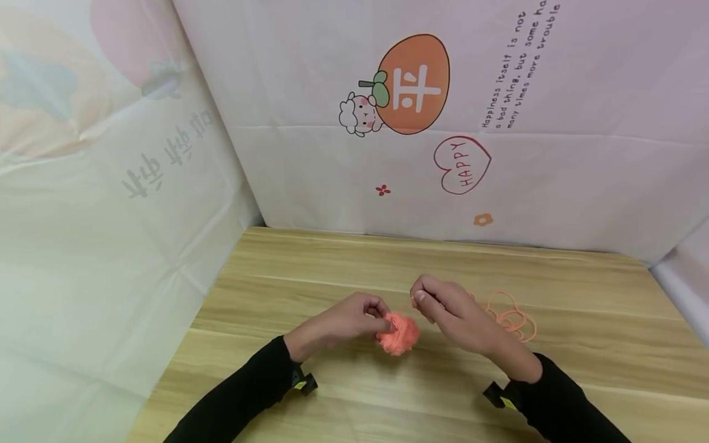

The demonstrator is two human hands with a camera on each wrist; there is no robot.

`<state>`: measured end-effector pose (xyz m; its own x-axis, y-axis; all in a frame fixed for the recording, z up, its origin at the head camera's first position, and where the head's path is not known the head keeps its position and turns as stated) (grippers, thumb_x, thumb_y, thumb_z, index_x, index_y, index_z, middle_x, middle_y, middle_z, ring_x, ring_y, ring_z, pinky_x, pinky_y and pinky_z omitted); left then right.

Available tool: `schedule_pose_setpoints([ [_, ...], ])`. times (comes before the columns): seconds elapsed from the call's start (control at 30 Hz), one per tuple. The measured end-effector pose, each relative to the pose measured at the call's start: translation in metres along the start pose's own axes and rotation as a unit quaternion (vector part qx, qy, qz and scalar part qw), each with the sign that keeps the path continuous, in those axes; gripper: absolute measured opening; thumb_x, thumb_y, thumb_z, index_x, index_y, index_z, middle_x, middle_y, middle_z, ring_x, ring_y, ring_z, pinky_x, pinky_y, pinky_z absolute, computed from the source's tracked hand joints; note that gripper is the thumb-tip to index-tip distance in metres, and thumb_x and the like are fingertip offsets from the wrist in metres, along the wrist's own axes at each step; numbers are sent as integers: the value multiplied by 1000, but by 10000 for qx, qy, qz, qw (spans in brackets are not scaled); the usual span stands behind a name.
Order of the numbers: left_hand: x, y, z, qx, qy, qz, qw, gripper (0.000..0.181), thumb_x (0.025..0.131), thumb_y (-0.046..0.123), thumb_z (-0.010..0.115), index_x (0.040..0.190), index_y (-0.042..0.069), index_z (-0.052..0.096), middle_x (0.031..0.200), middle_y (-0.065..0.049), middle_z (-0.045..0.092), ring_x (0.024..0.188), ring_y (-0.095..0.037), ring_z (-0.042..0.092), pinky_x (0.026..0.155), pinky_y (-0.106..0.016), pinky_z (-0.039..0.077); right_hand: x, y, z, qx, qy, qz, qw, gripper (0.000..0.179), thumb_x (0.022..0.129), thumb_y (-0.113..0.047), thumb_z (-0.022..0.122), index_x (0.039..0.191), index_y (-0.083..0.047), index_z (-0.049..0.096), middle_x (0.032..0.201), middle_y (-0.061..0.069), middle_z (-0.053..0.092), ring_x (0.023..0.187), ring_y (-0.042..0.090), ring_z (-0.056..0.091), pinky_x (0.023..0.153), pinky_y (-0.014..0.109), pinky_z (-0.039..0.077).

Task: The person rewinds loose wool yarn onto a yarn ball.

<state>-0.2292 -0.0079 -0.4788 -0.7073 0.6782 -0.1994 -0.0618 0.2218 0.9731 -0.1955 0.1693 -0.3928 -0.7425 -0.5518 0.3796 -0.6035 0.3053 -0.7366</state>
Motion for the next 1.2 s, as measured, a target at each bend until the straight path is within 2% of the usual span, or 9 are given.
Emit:
schedule_pose_setpoints([
  [0.13,2,0,-4,-21,109,-71,9999,23,86,23,71,98,5,64,91,-8,65,78,-18,63,71,-38,57,-4,-8,2,-136,-12,38,9999,25,105,-7,40,90,-24,51,67,-9,40,54,6,36,47,25,35],
  [0.37,12,1,-14,-323,242,-102,9991,25,88,23,70,101,3,64,91,-11,67,80,-18,63,81,-48,55,-14,-21,11,-215,-168,-324,9991,26,105,-7,42,94,-28,53,70,-12,41,56,2,34,49,20,35],
  [0.57,18,1,-22,-637,431,-164,9969,26,88,22,71,101,1,63,89,-10,66,79,-18,64,77,-40,57,-23,-25,20,-140,-445,-166,9988,24,106,-13,40,92,-29,50,70,-12,39,57,2,33,51,17,33],
  [0.67,19,3,-25,-719,511,-115,9960,26,89,22,70,103,1,64,93,-12,66,79,-19,64,81,-46,55,-26,-28,23,-222,-407,-288,9985,25,105,-10,42,92,-29,50,70,-13,40,56,0,33,50,15,33],
  [0.77,21,5,-27,-877,550,-1,9946,26,90,21,68,103,-1,63,97,-13,66,80,-21,64,87,-54,50,-28,-25,29,-361,-408,-424,9976,25,104,-8,44,92,-28,50,69,-14,41,55,-2,33,50,14,33],
  [0.87,22,9,-30,-1077,552,102,9926,27,91,20,67,105,-3,61,98,-14,64,82,-22,64,89,-56,48,-29,-17,39,-372,-599,-310,9970,22,105,-12,44,91,-27,52,69,-14,43,55,-1,35,50,16,36],
  [1.0,21,18,-32,-1289,493,263,9901,27,93,18,64,106,-4,58,97,-12,60,83,-21,62,90,-55,49,-30,0,54,-295,-889,-87,9956,20,106,-21,43,92,-28,54,69,-13,46,57,0,38,51,19,40],
  [1.2,18,35,-30,-1475,318,516,9872,25,94,16,62,109,-4,56,97,-10,59,84,-19,60,86,-45,53,-27,15,65,-323,-933,175,9950,22,106,-24,43,88,-30,53,67,-14,44,57,1,40,50,19,40],
])
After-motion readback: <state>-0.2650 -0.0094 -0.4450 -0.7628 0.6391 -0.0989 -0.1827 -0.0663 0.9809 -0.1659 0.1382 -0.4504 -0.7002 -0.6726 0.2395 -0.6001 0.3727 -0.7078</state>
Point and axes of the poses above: each hand's wrist, its own x-axis towards the middle knuckle, its own z-axis out of the palm, y = z × x, the point moved 5 cm from there along x, towards the middle knuckle
